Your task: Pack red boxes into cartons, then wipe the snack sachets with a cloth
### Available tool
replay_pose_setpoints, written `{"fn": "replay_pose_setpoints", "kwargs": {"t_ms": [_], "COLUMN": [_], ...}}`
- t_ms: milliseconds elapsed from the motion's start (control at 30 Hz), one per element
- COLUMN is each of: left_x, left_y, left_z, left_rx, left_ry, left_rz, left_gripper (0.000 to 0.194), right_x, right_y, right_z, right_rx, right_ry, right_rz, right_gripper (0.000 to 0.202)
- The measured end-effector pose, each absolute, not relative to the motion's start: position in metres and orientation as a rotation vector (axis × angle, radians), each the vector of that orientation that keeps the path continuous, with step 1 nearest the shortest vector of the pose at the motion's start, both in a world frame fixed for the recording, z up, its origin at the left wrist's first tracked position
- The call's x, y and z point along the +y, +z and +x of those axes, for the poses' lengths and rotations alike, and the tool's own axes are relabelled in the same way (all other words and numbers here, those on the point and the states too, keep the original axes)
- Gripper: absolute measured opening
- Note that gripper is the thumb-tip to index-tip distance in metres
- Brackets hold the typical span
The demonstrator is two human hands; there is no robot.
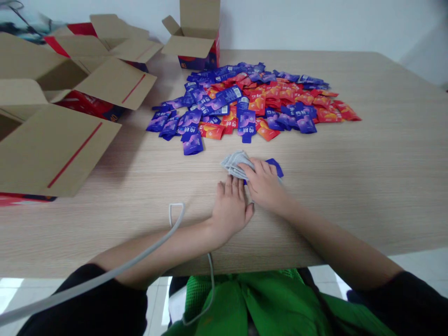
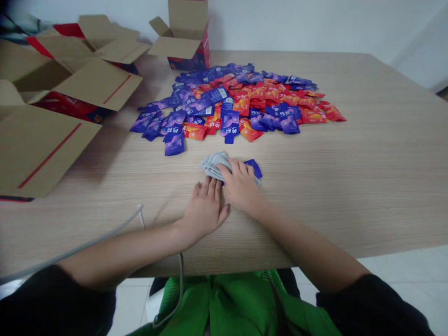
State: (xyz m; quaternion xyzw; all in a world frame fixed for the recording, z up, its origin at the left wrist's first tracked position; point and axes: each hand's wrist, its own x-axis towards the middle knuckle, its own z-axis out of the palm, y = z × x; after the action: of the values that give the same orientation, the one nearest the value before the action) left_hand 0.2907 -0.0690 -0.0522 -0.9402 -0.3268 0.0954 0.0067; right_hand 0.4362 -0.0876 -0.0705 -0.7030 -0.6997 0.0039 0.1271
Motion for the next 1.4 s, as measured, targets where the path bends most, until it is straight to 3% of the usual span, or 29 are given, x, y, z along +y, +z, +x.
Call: {"fn": "replay_pose_setpoints", "kwargs": {"t_ms": [400, 667, 933, 1400], "left_x": [-0.071, -0.07, -0.069, -0.07], "left_y": [-0.054, -0.056, -0.05, -0.057], "left_z": [0.291, 0.29, 0.29, 0.288], "left_rx": [-1.058, -1.047, -1.016, -1.029], "left_ry": [0.327, 0.29, 0.33, 0.262], "left_rz": [-2.923, -2.947, -2.961, -2.929], "left_gripper": [0.076, 0.077, 0.069, 0.076], "right_x": [-0.096, -0.09, -0.093, -0.098], "right_y": [-0.078, -0.061, -0.072, -0.068], "right_z": [0.507, 0.49, 0.434, 0.483], "right_rx": [-1.63, -1.568, -2.171, -1.753], "right_ry": [-0.044, -0.026, 0.091, -0.096], "right_rz": [-2.555, -2.024, -1.801, -2.564], "right_gripper": [0.053, 0.05, 0.047, 0.053]}}
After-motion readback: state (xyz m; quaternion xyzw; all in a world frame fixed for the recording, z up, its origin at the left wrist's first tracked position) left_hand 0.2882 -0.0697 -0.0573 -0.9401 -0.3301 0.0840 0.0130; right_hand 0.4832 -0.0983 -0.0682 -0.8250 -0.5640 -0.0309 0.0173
